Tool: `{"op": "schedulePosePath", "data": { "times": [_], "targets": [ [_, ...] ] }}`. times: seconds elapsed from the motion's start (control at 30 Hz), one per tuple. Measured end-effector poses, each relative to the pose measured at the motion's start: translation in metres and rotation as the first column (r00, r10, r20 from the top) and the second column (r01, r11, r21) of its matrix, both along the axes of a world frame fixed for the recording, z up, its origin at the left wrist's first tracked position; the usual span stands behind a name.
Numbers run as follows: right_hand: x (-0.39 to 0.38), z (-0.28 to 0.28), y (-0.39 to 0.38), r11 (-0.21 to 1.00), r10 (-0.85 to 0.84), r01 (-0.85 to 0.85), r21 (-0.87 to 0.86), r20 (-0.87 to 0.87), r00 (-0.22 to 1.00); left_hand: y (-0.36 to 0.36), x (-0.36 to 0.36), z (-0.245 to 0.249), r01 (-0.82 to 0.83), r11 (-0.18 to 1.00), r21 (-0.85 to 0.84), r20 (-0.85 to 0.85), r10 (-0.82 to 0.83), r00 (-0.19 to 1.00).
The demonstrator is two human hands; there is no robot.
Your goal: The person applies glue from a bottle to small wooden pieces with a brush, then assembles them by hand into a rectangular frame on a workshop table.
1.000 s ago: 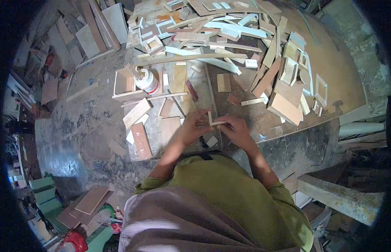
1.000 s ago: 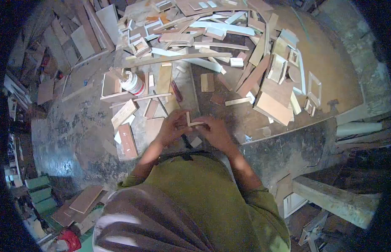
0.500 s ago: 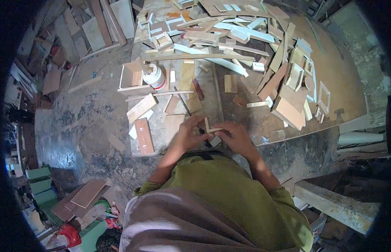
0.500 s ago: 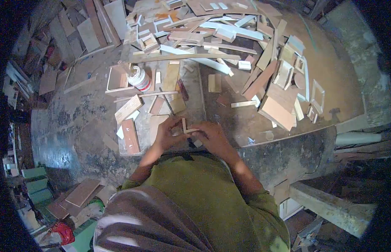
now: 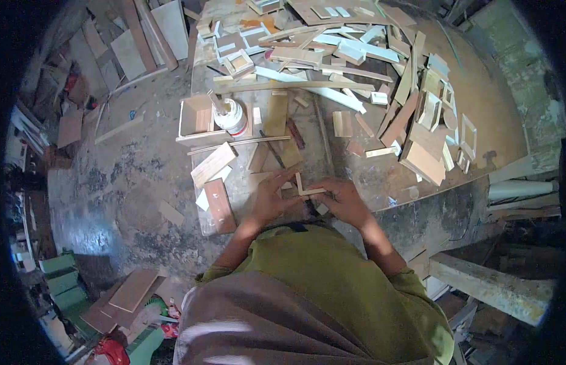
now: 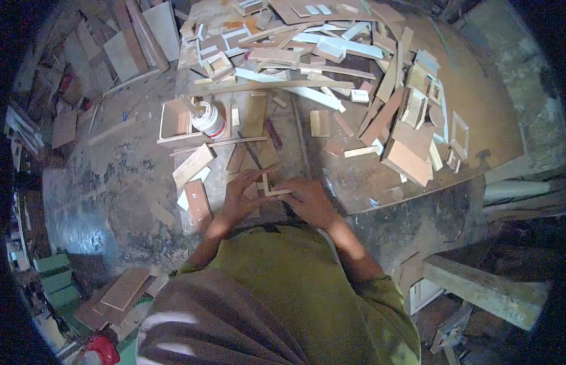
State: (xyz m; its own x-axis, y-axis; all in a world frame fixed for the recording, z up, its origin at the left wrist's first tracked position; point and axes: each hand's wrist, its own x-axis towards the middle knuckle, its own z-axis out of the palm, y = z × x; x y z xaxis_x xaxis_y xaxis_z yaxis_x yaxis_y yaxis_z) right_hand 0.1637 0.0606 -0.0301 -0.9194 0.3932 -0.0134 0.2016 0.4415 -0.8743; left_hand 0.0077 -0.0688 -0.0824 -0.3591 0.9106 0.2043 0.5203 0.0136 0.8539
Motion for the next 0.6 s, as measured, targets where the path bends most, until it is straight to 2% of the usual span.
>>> {"op": "schedulePosePath", "data": {
  "times": [0.03, 0.13, 0.23, 0.27, 0.33, 0.4, 0.47, 0.5, 0.53, 0.6],
  "targets": [
    [-0.002, 0.001, -0.001, 1.000, -0.001, 0.001, 0.002, 0.031, 1.000, 0.000, -0.002, -0.001, -0.001, 1.000, 0.004, -0.032, 0.001, 0.999],
    [-0.006, -0.014, -0.005, 0.998, 0.007, -0.007, 0.056, 0.007, 1.000, 0.001, -0.011, -0.002, 0.046, 0.999, -0.002, 0.044, -0.046, 0.998],
    [-0.010, -0.027, 0.000, 0.999, -0.046, 0.047, 0.017, -0.073, 0.996, 0.001, -0.017, -0.023, 0.030, 1.000, 0.005, 0.011, -0.030, 0.999],
    [-0.010, -0.038, 0.005, 0.975, -0.215, 0.217, 0.051, -0.049, 0.975, 0.002, -0.020, -0.030, 0.012, 1.000, -0.012, 0.039, -0.011, 0.999],
    [-0.007, -0.063, 0.022, 0.848, -0.518, 0.517, 0.120, -0.021, 0.855, 0.002, -0.026, -0.030, -0.039, 0.998, -0.055, 0.089, 0.044, 0.995],
    [-0.004, -0.076, 0.041, 0.789, -0.582, 0.570, 0.229, -0.017, 0.813, 0.000, -0.036, -0.027, -0.072, 0.996, -0.058, 0.141, 0.079, 0.987],
    [0.007, -0.105, 0.062, 0.730, -0.509, 0.514, 0.450, -0.143, 0.849, 0.000, -0.042, -0.022, -0.130, 0.991, -0.035, 0.208, 0.134, 0.969],
    [0.001, -0.101, 0.062, 0.677, -0.460, 0.488, 0.551, -0.202, 0.865, -0.002, -0.044, -0.018, -0.169, 0.986, -0.014, 0.248, 0.167, 0.954],
    [-0.005, -0.096, 0.060, 0.592, -0.499, 0.510, 0.624, -0.213, 0.840, -0.004, -0.049, -0.015, -0.209, 0.978, 0.008, 0.286, 0.198, 0.938],
    [-0.018, -0.073, 0.056, 0.398, -0.567, 0.531, 0.749, -0.254, 0.784, -0.010, -0.063, -0.015, -0.211, 0.976, -0.054, 0.243, 0.218, 0.945]
  ]
}}
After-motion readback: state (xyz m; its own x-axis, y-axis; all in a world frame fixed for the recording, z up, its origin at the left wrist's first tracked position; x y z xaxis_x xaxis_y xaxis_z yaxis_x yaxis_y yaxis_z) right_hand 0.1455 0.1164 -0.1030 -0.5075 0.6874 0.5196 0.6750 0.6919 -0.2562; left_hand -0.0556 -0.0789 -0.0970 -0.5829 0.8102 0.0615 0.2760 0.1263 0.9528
